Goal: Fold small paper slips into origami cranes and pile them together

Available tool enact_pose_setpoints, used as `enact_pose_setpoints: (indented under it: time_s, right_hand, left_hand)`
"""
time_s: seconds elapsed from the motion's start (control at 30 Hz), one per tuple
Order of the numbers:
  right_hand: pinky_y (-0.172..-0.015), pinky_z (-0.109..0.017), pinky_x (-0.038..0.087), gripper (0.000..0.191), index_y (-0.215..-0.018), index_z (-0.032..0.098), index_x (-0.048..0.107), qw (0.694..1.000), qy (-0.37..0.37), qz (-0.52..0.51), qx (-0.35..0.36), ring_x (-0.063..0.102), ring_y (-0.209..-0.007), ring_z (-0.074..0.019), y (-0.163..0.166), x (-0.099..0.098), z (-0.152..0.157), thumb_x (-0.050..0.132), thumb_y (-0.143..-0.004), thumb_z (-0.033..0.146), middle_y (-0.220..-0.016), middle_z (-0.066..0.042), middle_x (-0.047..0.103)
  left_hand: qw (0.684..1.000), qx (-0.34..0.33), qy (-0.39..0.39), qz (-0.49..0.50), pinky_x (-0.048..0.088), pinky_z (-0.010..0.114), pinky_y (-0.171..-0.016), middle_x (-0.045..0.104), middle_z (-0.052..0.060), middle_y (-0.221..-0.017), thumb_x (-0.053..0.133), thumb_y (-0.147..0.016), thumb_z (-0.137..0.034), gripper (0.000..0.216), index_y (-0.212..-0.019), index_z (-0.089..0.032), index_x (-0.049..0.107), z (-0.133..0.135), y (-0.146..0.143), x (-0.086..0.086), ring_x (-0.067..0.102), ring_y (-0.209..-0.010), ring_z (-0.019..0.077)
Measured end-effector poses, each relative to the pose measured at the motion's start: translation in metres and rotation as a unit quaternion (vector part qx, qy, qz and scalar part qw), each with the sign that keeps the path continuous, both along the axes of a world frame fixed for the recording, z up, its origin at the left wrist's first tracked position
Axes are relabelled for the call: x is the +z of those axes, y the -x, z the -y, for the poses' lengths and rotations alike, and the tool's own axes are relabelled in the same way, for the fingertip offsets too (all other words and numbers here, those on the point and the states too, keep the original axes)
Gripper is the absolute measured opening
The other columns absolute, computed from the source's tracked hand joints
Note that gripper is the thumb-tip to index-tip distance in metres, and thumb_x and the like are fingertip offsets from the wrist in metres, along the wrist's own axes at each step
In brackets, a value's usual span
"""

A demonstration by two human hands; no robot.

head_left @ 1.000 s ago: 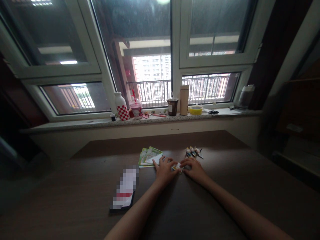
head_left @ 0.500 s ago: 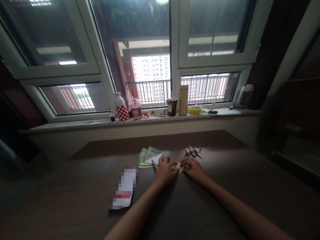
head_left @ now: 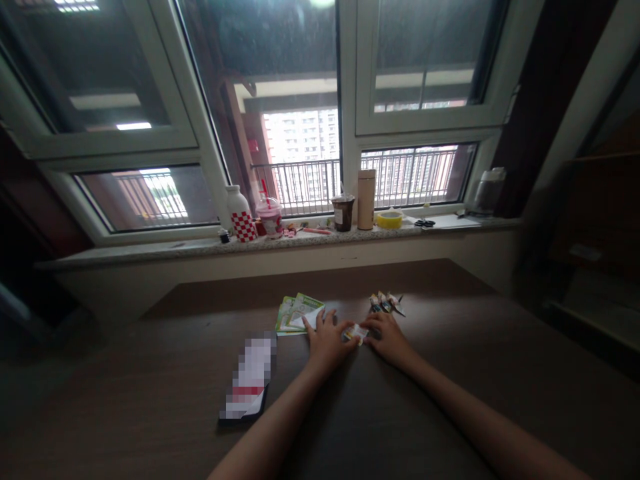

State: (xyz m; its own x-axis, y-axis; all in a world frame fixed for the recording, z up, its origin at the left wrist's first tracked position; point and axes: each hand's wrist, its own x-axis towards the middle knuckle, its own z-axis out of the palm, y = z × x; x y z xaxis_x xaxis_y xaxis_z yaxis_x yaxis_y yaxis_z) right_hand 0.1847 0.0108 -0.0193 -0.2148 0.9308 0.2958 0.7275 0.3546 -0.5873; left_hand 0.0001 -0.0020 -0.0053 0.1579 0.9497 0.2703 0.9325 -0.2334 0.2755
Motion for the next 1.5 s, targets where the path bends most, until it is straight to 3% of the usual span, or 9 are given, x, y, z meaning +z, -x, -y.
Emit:
enact_pose_setpoints:
  time_s: [0.23, 0.43, 0.77, 1.2, 1.5]
  right_hand:
    - [-0.106, -0.043, 0.037, 0.036, -0.114, 0.029, 0.072, 0.999, -0.017, 0.034, -0.002, 0.048, -0.116, -0.0271, 0.003, -0.003, 0.003, 0.067, -0.078, 0.021, -0.119, -0.009, 0.061]
    - [-0.106, -0.046, 0.036, 0.043, -0.119, 0.037, 0.067, 0.997, -0.02, 0.07, 0.005, 0.046, -0.118, -0.027, 0.004, 0.001, 0.007, 0.064, -0.08, 0.019, -0.119, -0.006, 0.058]
    - [-0.099, -0.043, 0.042, 0.03, -0.108, 0.03, 0.074, 0.993, -0.044, 0.105, -0.013, 0.05, -0.113, -0.0295, 0.001, 0.013, 0.012, 0.068, -0.079, 0.026, -0.111, -0.011, 0.06]
    - [-0.09, -0.042, 0.045, 0.014, -0.076, 0.023, 0.075, 0.99, -0.046, 0.118, -0.059, 0.054, -0.105, -0.029, -0.003, 0.017, 0.016, 0.072, -0.076, 0.037, -0.102, -0.01, 0.063]
    - [-0.096, -0.041, 0.043, 0.018, -0.095, 0.02, 0.066, 0.995, -0.077, 0.065, -0.022, 0.051, -0.112, -0.0282, -0.003, 0.009, 0.015, 0.068, -0.078, 0.024, -0.113, -0.01, 0.061]
  left_hand:
    - [1.0, 0.0, -0.004, -0.013, -0.002, 0.075, -0.109, 0.047, 0.004, -0.147, 0.062, -0.079, -0.06, 0.039, -0.115, -0.047, 0.067, 0.003, -0.001, 0.003, 0.029, -0.141, 0.0364]
    - [1.0, 0.004, -0.007, -0.029, -0.008, 0.073, -0.109, 0.046, 0.002, -0.149, 0.062, -0.079, -0.061, 0.038, -0.115, -0.049, 0.067, 0.005, -0.001, 0.009, 0.027, -0.142, 0.0364]
    - [0.999, -0.011, -0.027, -0.044, -0.017, 0.071, -0.107, 0.047, 0.003, -0.148, 0.06, -0.08, -0.062, 0.038, -0.114, -0.048, 0.068, 0.008, -0.001, 0.015, 0.026, -0.142, 0.0367]
    - [0.998, -0.01, -0.038, -0.043, -0.014, 0.073, -0.107, 0.05, 0.005, -0.145, 0.057, -0.08, -0.066, 0.041, -0.114, -0.047, 0.068, 0.006, 0.003, 0.008, 0.029, -0.141, 0.0384]
    - [0.999, -0.004, -0.033, -0.033, -0.01, 0.074, -0.108, 0.051, 0.004, -0.144, 0.058, -0.08, -0.064, 0.039, -0.114, -0.049, 0.067, 0.006, 0.002, 0.005, 0.029, -0.141, 0.0377]
